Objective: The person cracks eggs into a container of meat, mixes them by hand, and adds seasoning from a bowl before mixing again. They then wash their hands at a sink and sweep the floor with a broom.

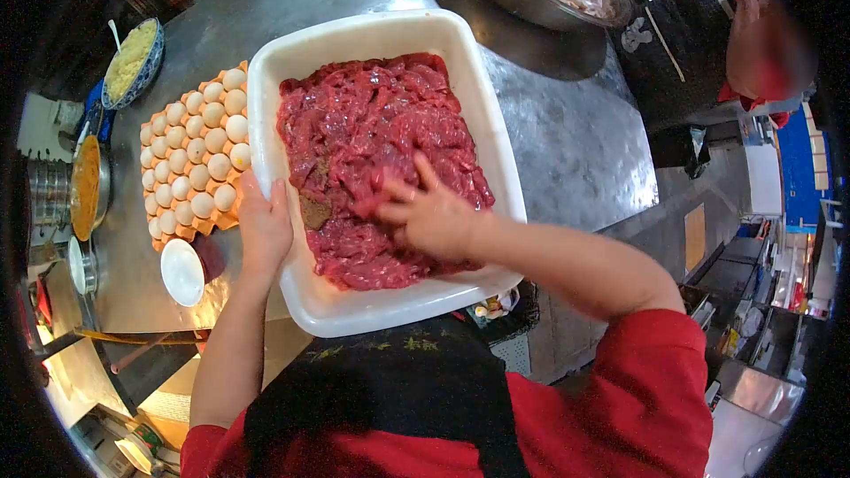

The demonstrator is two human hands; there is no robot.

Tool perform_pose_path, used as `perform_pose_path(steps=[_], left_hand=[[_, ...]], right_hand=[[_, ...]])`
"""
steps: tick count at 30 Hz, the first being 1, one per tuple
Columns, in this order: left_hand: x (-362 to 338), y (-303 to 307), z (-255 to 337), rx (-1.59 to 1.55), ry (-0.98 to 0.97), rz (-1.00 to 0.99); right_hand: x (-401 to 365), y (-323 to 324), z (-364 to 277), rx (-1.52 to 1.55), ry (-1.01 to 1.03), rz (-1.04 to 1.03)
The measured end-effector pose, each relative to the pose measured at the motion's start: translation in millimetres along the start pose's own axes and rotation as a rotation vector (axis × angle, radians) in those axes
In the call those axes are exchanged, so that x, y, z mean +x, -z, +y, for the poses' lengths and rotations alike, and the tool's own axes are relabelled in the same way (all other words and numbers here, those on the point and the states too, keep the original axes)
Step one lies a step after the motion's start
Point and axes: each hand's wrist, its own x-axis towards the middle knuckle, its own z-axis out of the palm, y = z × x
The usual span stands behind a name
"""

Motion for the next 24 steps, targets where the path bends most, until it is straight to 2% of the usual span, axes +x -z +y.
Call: perform_pose_path(steps=[1, 3, 5, 7, 8, 10, 11, 12, 16, 18, 21, 23, 24], left_hand=[[0.1, 0.4, 0.2, 0.003, -0.001, 0.008], [-3.1, 1.9, 0.1, 0.008, 0.017, 0.009], [-1.4, 3.2, 3.8, -0.019, 0.035, -0.006], [-2.0, 3.4, 4.7, -0.054, 0.051, -0.008], [-2.1, 3.0, 4.6, -0.092, 0.064, -0.011], [-3.0, 1.0, 0.6, -0.137, 0.049, 0.001], [-2.5, -0.5, -1.8, -0.175, 0.030, 0.018], [-2.3, -2.2, -3.6, -0.181, 0.034, 0.025], [-1.9, -5.5, -7.7, -0.229, -0.003, 0.050], [-2.5, -1.9, -3.5, -0.215, 0.051, 0.006], [-2.2, -2.8, -4.7, -0.216, 0.062, 0.000], [-1.3, -3.9, -6.8, -0.202, 0.072, -0.002], [-0.9, -4.7, -7.3, -0.199, 0.085, -0.010]], right_hand=[[3.9, -0.4, 20.0, -0.075, -0.020, 0.082], [24.3, 11.6, 53.4, -0.139, -0.274, 0.214], [44.9, 1.4, 92.3, 0.147, -0.534, 0.378], [47.9, -0.8, 115.3, 0.489, -0.623, 0.469], [42.9, -7.6, 111.1, 0.365, -0.653, 0.588], [15.4, -5.9, 93.4, 0.812, -0.782, 0.365], [3.1, -24.5, 81.4, 0.779, -0.800, 0.338], [-8.2, -31.5, 58.7, 1.014, -0.748, 0.363], [-18.6, -62.4, 0.1, 1.326, -0.921, 0.277], [-5.3, -56.2, -11.8, 1.397, -0.946, 0.298], [21.4, -2.6, -34.1, 1.436, -0.904, 0.191], [43.3, 26.5, -32.4, 0.981, -0.747, 0.291], [61.5, 19.7, -26.8, 0.888, -0.605, 0.532]])
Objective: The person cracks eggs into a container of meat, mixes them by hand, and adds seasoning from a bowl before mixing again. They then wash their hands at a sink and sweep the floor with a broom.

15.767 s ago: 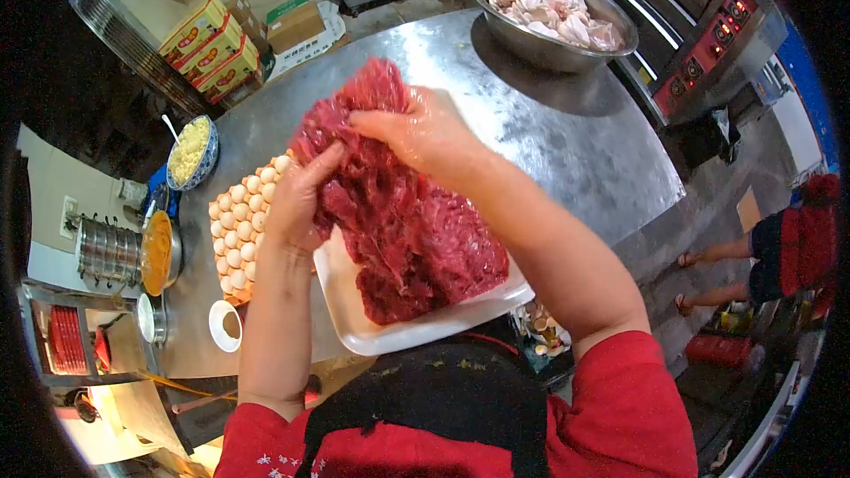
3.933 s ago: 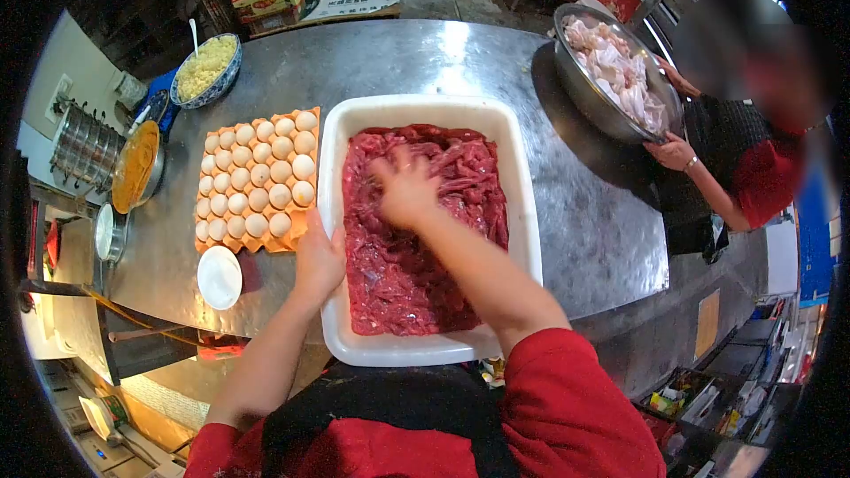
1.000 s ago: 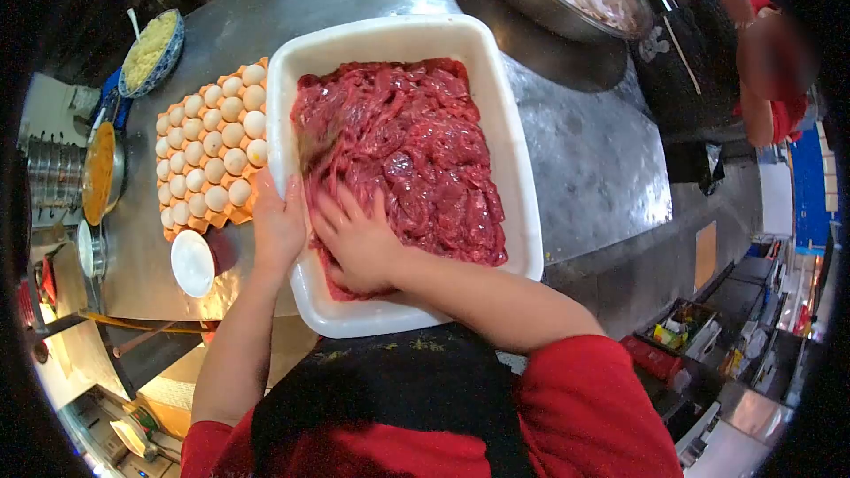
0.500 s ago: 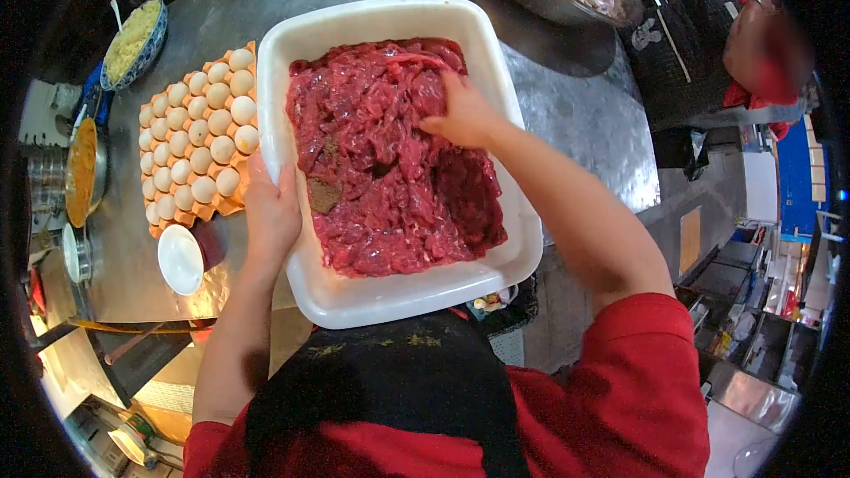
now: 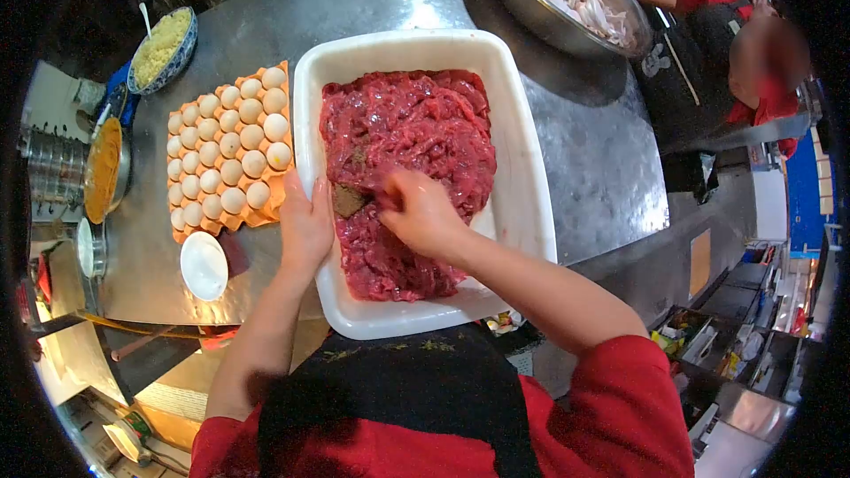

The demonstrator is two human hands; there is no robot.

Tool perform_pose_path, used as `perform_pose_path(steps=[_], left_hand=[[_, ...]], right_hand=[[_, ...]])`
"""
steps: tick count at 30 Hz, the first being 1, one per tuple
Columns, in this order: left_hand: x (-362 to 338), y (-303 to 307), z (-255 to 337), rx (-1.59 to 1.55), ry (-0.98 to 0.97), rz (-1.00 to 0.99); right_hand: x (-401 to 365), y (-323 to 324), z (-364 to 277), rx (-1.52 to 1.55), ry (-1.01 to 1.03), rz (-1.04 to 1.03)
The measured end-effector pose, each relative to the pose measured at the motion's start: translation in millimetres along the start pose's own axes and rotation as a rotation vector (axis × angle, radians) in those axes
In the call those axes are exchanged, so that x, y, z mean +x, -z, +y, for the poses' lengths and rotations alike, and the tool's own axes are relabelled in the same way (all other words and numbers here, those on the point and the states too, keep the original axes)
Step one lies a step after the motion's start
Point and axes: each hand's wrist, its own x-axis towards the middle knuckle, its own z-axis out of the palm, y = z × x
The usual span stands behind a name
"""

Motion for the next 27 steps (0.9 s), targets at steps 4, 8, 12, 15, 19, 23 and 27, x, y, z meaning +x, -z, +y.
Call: perform_pose_path(steps=[4, 8, 12, 15, 19, 23, 27], left_hand=[[-0.2, 1.2, -0.7, 0.083, -0.098, 0.038], [-1.7, 2.7, 5.8, 0.092, -0.102, 0.059], [-2.3, 3.0, 8.5, 0.061, -0.053, 0.028], [-2.0, 2.7, 8.5, 0.055, -0.030, 0.025], [-1.3, 0.5, 5.6, 0.066, -0.022, 0.034], [-1.8, 2.3, 9.3, 0.131, -0.009, 0.037], [0.2, -0.5, -2.3, 0.100, -0.081, 0.055]], right_hand=[[34.8, -53.8, 0.9, -0.182, 0.524, 0.068], [-13.4, -31.4, 17.1, -0.614, 0.600, -0.391], [-13.0, 28.6, 65.7, -0.860, 0.308, -0.400], [38.1, 75.5, 92.7, -0.849, 0.126, -0.134], [116.8, 71.6, 68.9, -0.596, -0.090, 0.204], [123.7, -27.3, 27.6, -0.515, -0.063, 0.231], [30.5, -62.7, 5.2, -0.620, 0.388, 0.114]])
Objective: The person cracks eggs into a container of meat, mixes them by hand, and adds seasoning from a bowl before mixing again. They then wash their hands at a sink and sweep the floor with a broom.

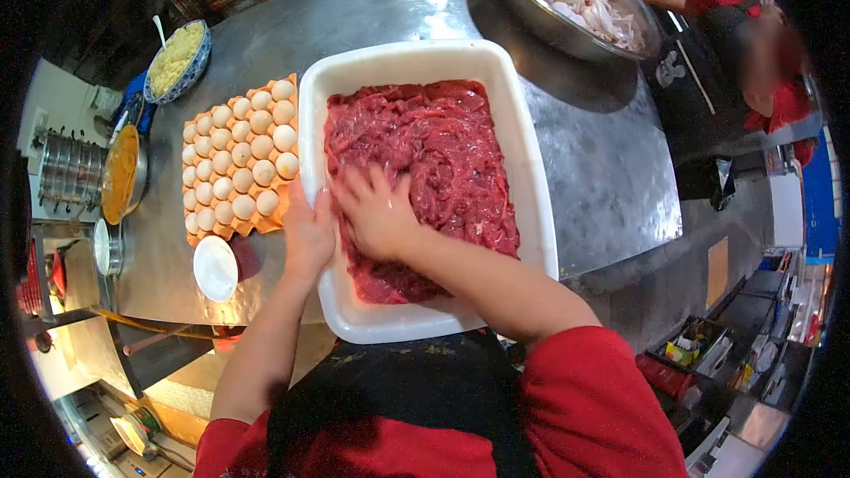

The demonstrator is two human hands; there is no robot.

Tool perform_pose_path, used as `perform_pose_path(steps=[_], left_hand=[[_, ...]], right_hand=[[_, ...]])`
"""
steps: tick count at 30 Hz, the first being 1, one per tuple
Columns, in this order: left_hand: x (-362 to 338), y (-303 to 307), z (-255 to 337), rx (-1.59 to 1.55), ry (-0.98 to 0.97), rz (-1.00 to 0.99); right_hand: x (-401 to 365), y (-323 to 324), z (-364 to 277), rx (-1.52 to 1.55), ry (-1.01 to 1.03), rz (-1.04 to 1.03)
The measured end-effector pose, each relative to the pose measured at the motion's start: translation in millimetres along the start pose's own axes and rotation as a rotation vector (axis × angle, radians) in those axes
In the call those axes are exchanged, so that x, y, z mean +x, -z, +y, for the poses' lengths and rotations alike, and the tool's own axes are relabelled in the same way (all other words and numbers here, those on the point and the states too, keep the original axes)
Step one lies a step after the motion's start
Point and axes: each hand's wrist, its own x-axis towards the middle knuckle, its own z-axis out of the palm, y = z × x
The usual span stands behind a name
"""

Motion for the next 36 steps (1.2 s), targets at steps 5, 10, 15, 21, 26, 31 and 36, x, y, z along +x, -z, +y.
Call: perform_pose_path(steps=[5, 10, 15, 21, 26, 31, 36], left_hand=[[-0.9, 3.9, 5.8, -0.001, 0.049, -0.024], [-0.3, 4.3, 8.5, -0.047, 0.072, -0.041], [-0.4, 2.6, 5.6, -0.011, 0.099, -0.059], [-1.3, 1.7, 3.5, 0.034, 0.064, -0.021], [-1.7, 4.2, 7.5, 0.027, 0.050, -0.040], [-1.4, 4.7, 11.8, -0.036, 0.055, -0.027], [-2.2, 3.1, 8.1, -0.023, 0.072, -0.026]], right_hand=[[-81.3, 55.6, 44.3, 0.127, 0.312, -0.595], [-45.6, 69.1, 132.5, -0.172, 0.185, -0.323], [77.1, 42.7, 127.3, 0.124, -0.401, -0.042], [9.6, 21.3, 6.2, 0.146, 0.061, -0.216], [-88.4, 68.7, 44.1, 0.219, 0.264, -0.628], [-39.8, 77.1, 123.6, -0.011, -0.160, -0.271], [66.8, 27.6, 111.8, -0.138, -0.526, -0.256]])
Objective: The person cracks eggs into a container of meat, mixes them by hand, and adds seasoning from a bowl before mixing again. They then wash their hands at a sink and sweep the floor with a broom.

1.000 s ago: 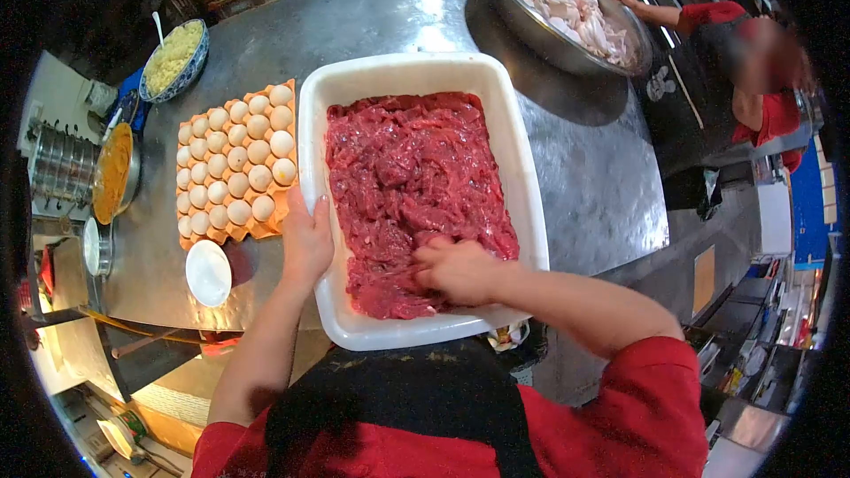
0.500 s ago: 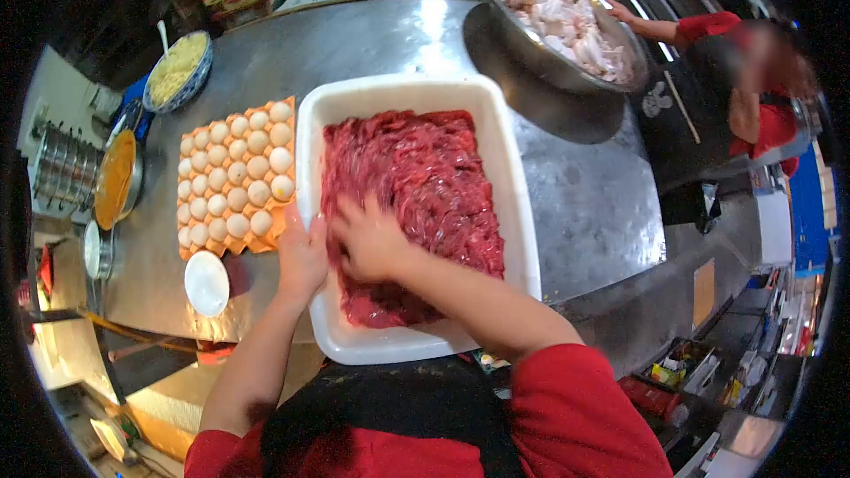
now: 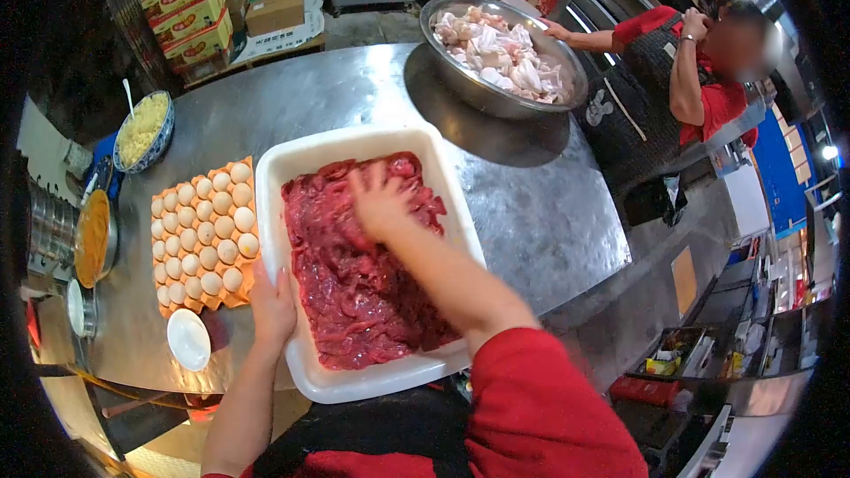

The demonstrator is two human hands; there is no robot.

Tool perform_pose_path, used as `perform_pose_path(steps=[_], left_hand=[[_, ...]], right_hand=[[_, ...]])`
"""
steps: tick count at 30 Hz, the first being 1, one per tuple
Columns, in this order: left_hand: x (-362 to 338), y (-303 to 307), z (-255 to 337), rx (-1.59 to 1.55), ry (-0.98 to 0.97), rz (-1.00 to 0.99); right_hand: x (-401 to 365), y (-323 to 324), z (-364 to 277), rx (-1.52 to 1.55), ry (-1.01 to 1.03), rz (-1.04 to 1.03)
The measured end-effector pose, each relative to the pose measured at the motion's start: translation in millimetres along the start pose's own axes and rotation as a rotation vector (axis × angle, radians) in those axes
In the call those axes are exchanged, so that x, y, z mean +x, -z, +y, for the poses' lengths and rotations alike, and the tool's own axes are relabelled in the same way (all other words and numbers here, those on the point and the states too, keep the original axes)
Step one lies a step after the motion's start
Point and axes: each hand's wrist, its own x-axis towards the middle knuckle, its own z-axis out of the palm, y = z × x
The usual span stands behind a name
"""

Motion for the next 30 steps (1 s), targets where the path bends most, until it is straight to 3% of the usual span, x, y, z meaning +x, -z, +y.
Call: perform_pose_path(steps=[2, 4, 5, 6, 7, 9, 11, 12, 14, 16, 18, 20, 22, 26, 28, 30], left_hand=[[-0.1, -0.3, -2.2, 0.060, -0.038, 0.021], [0.5, 1.3, -0.8, 0.063, -0.028, 0.009], [-0.2, 1.4, -0.3, 0.067, -0.007, 0.001], [0.1, -0.4, -0.2, 0.067, -0.006, -0.003], [1.0, -2.2, -2.2, 0.085, -0.041, 0.021], [0.3, -2.3, -8.3, 0.078, -0.098, 0.052], [0.7, -0.6, -3.8, 0.093, -0.047, 0.036], [1.2, -0.9, -2.6, 0.086, -0.022, 0.026], [1.3, -2.2, -4.7, 0.109, -0.038, 0.049], [1.2, 0.4, -0.4, 0.088, -0.007, -0.011], [2.2, -0.6, -1.6, 0.121, 0.023, -0.008], [1.1, 0.0, 0.1, 0.120, 0.010, -0.007], [1.7, 0.3, -1.8, 0.137, 0.022, 0.012], [-0.5, -0.3, -3.0, 0.094, -0.028, 0.033], [1.9, 0.5, -0.7, 0.066, -0.025, 0.045], [0.2, 0.7, -0.1, 0.049, -0.006, 0.016]], right_hand=[[-33.7, -17.3, -33.9, -0.050, 0.242, 0.031], [-86.8, -1.7, -52.8, 0.026, 0.466, -0.088], [-105.2, -16.0, -49.9, 0.138, 0.602, -0.078], [-127.3, -3.8, -42.3, 0.238, 0.654, -0.218], [-143.9, -15.7, -27.1, 0.312, 0.738, -0.183], [-160.6, 8.4, 3.1, 0.313, 0.702, -0.475], [-161.0, 15.8, 42.4, 0.360, 0.665, -0.426], [-154.9, 28.8, 53.9, 0.175, 0.560, -0.399], [-111.4, 20.7, 90.0, 0.073, 0.507, -0.139], [-60.7, 39.8, 81.8, 0.200, 0.140, 0.042], [-2.1, 35.2, 66.2, 0.295, 0.207, 0.301], [48.2, 26.6, 25.9, 0.398, 0.141, -0.156], [19.0, 29.0, -39.2, 0.159, 0.135, -0.077], [-45.3, -13.1, -58.6, 0.331, 0.532, -0.039], [-111.4, 10.1, -33.0, 0.042, 0.763, -0.045], [-150.1, 17.4, 6.1, -0.026, 0.909, -0.158]])
